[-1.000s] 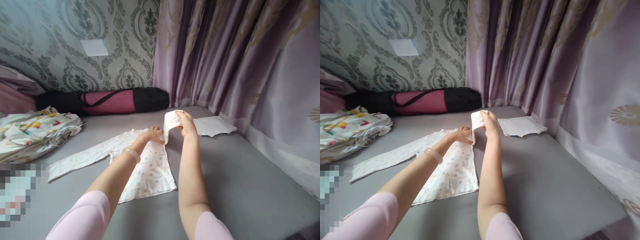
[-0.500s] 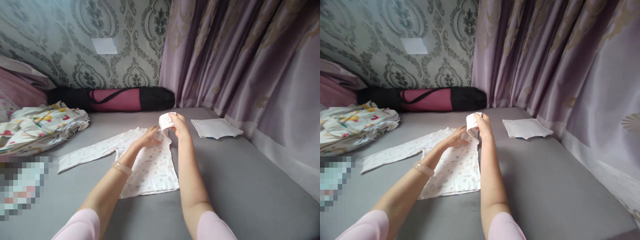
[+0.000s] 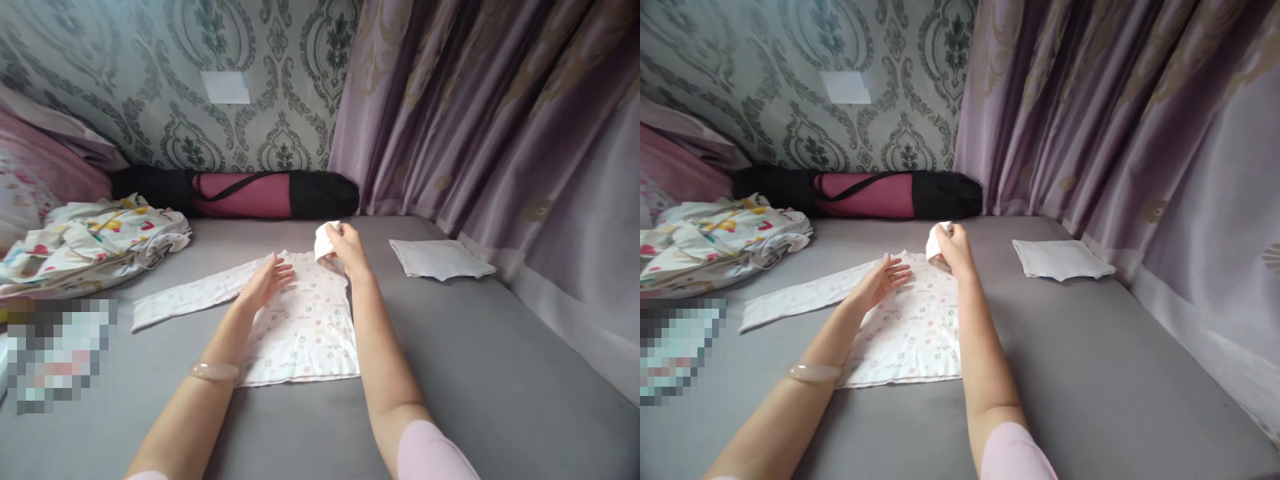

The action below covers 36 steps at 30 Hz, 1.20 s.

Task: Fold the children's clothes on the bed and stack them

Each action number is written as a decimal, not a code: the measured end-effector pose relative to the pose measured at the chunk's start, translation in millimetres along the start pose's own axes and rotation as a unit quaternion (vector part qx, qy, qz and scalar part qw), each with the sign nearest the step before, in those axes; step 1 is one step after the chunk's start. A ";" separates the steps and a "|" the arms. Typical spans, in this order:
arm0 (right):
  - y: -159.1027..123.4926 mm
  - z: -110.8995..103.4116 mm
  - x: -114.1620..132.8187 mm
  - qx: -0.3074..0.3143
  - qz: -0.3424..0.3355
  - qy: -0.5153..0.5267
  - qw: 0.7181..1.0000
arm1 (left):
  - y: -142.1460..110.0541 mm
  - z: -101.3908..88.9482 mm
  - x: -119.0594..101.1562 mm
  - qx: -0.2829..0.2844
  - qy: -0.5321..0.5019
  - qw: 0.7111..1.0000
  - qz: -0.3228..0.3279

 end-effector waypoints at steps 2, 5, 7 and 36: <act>-2.9 9.2 -4.0 0.108 0.032 0.009 0.994 | 6.7 -1.4 2.1 -0.015 -0.033 0.999 -0.030; 1.6 0.3 -7.9 0.128 0.054 0.026 0.990 | 12.2 -2.4 1.6 -0.023 -0.045 0.998 -0.033; 8.8 -15.4 -9.5 0.079 0.057 0.038 0.995 | 13.5 -2.7 1.3 -0.021 -0.049 0.998 -0.024; -22.4 76.1 -98.5 0.168 -0.100 -0.544 0.816 | 15.3 1.5 29.2 -0.046 0.677 0.681 0.276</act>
Point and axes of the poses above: each hand's wrist, its own y-axis towards the middle knuckle, its own z-axis out of the palm, x = y × z, the point moved 3 cm from there along y, towards the middle knuckle, and after that the axes turned 4 degrees about -x, right-handed, at the moved point
